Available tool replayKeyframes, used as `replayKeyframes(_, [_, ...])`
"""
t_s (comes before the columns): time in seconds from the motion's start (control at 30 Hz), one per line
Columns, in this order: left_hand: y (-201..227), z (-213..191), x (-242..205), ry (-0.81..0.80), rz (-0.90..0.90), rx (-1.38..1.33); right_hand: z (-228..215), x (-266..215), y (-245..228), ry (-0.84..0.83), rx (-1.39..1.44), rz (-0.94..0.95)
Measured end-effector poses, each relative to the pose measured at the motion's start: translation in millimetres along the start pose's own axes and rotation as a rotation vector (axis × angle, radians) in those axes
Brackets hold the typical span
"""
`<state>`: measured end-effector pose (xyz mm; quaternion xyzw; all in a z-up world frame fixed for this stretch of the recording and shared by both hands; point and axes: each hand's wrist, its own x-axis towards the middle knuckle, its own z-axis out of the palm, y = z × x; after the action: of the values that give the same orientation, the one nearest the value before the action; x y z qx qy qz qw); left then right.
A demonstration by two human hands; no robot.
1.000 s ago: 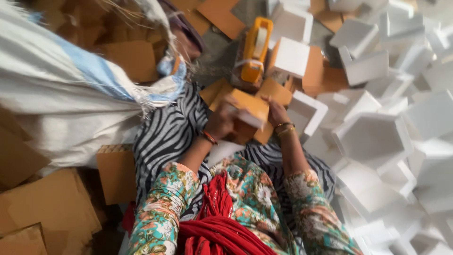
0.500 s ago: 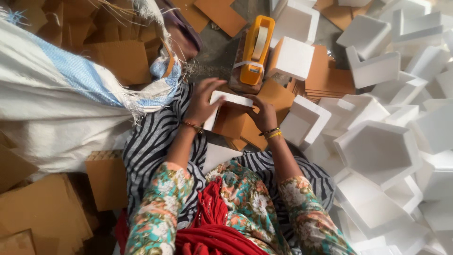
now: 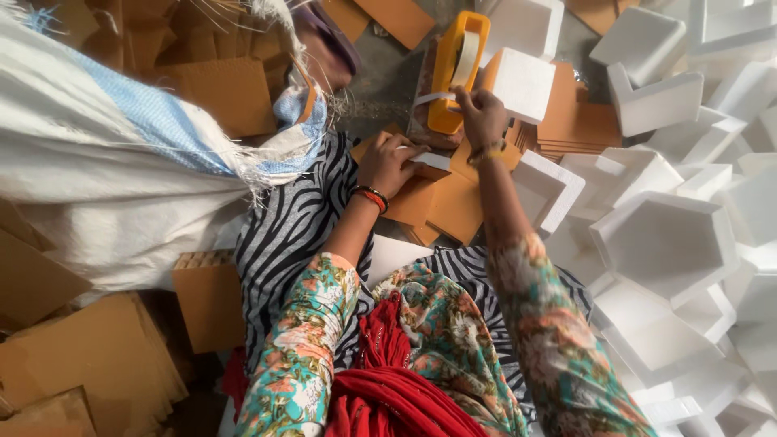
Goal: The person sits on the floor and assembles small cardboard boxes by folding flaps and inserting white foam inserts. They use a handheld tape dispenser to seal the boxes and place the finished units aside.
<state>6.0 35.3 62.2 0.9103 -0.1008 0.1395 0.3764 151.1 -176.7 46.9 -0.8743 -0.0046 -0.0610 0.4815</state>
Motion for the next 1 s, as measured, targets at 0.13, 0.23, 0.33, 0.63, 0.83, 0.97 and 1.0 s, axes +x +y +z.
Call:
replayKeyframes(0.13, [3,7,-3,0.042,-0.042,0.017,-4,-109,25,-0.014,0.238,-0.104])
replayKeyframes(0.23, [3,6,6,-0.038,-0.056,0.030,1,-155,43,-0.022,0.309,0.245])
replayKeyframes(0.33, [4,0,0,0.003,0.002,0.077,5,-158,54,-0.202,0.093,0.305])
replayKeyframes(0.63, [9,-15,8,-0.146,-0.011,0.114,-9,-57,49,-0.609,0.529,-0.077])
replayKeyframes(0.83, [11,-5,2,-0.065,0.129,0.118,-6,-9,76,-0.519,0.238,0.300])
replayKeyframes(0.97, [20,-12,-21,0.051,0.389,0.225,-18,-73,106,-0.728,0.128,0.315])
replayKeyframes(1.0, [22,-14,-26,0.090,0.451,0.211,-20,-88,114,-0.696,0.263,0.303])
